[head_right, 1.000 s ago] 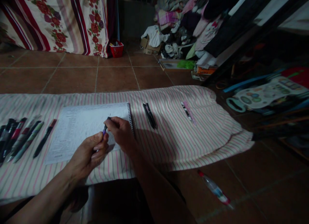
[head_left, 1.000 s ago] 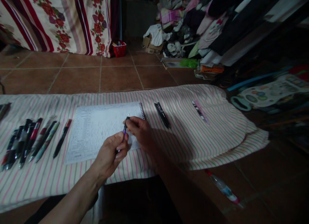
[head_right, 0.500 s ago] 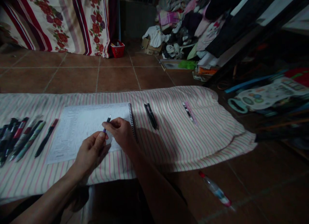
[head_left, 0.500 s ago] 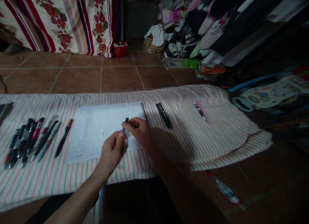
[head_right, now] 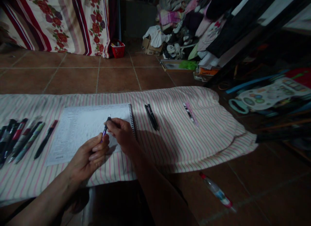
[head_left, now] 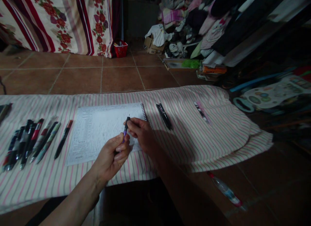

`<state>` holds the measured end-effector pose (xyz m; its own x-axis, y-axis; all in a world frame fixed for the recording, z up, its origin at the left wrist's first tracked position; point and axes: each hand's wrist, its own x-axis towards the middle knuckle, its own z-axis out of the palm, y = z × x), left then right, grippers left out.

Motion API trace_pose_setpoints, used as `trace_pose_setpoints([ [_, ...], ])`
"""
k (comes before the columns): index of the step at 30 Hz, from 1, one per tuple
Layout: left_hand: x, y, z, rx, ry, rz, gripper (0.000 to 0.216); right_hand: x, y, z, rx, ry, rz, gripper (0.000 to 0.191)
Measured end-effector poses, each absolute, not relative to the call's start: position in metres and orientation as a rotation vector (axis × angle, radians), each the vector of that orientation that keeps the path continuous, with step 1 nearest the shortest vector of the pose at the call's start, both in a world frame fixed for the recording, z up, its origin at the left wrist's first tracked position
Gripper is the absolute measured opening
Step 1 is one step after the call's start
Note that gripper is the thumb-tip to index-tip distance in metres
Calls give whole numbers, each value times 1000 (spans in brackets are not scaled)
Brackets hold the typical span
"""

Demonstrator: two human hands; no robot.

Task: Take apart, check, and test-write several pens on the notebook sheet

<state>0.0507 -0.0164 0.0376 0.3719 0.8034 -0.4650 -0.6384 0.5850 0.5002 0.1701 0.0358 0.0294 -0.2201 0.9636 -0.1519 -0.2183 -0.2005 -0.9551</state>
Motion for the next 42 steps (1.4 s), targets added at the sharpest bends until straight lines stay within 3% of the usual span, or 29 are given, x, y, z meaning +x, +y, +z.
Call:
trace_pose_setpoints([
  [13,60,-16,21,576,1104,1119,36,165,38,21,-1274,-1264,1295,28],
  [22,49,-14,39,201,595,874,24,174,35,30,-967,-1020,1666,27],
  [33,60,-10,25,621,1125,1127,39,167,42,18,-1219,-1245,1378,29],
  [42,54,-13,37,304,832,944,31,172,38,27,-1151,-1080,1574,27],
])
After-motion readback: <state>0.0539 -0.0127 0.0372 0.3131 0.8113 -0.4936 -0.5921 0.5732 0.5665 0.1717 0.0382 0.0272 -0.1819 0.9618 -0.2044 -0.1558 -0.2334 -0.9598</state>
